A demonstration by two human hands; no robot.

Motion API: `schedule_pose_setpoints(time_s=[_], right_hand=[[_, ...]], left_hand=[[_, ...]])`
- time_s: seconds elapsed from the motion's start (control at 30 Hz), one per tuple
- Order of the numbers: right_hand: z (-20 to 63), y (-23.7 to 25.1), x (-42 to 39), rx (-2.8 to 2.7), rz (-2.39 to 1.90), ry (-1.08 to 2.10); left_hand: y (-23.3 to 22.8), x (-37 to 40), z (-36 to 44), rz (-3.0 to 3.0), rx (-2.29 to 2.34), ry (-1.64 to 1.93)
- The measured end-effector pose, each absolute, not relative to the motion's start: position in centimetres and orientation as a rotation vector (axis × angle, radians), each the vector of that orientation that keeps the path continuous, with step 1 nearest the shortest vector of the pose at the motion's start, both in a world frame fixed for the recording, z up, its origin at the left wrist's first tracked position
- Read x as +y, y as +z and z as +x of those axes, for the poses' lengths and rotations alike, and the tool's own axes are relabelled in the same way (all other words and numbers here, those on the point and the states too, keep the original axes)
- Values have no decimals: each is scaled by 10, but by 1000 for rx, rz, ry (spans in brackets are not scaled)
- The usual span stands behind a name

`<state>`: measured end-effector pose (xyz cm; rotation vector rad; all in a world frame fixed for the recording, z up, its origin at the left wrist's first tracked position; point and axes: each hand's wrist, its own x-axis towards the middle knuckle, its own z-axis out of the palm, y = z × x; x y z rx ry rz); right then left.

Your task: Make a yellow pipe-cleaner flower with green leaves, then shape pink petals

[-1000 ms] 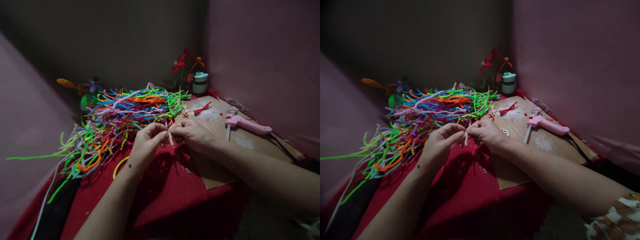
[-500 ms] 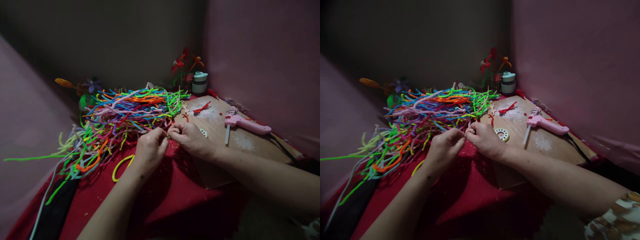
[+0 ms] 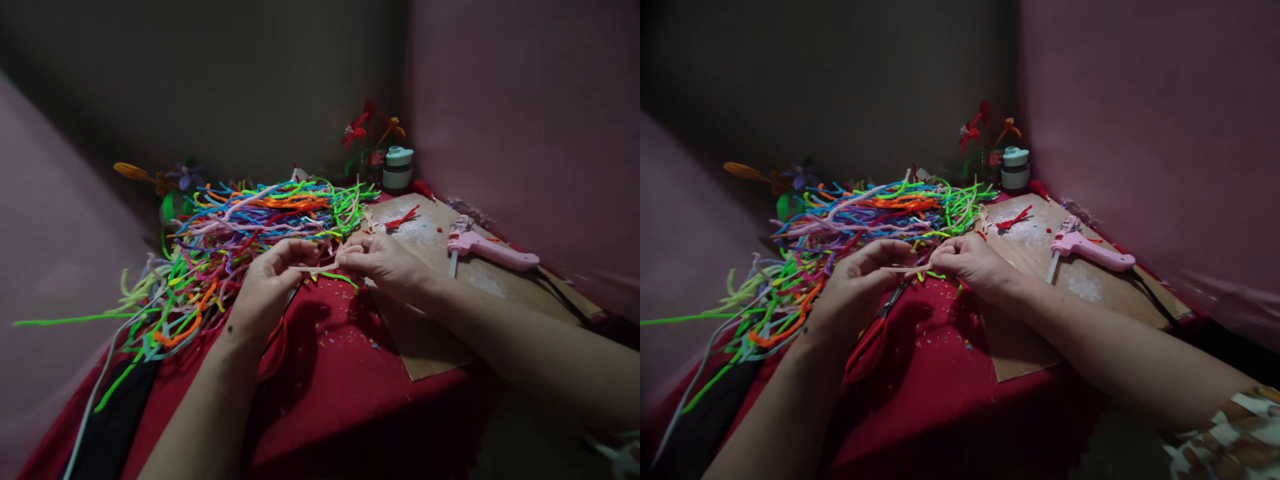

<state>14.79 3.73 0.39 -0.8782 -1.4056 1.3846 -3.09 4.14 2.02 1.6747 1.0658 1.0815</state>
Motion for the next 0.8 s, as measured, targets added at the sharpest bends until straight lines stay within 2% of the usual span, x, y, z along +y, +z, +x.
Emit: schedule_pose_setpoints(time_s=[0.1,0.2,0.3,0.4,0.47,0.57,0.63,0.7,0.8], right_hand=[[149,8,35,-1470,-798,1408],[149,9,32,-1573,-725,1419],[148,7,29,-1724,-715,1218],[147,3,28,-1810,-774,926],[145,1,29,-1760,-848,871],[141,-2,34,-1541,-968,1085],[140,-3,37,-1391,-966,1302],[140,-3,38,-1311,-899,1448],[141,0,38,-1276,-825,1472]], left_hand=[[21,47,-36,1246,1040,1017],[17,46,-35,1130,937,704],[17,41,-32,1145,812,426],[21,36,-30,1278,834,377],[20,33,-27,1574,981,429],[12,31,-20,2291,1366,592],[3,31,-16,2639,1583,581],[-2,30,-13,2759,1683,535],[-3,30,-11,2631,1617,637]])
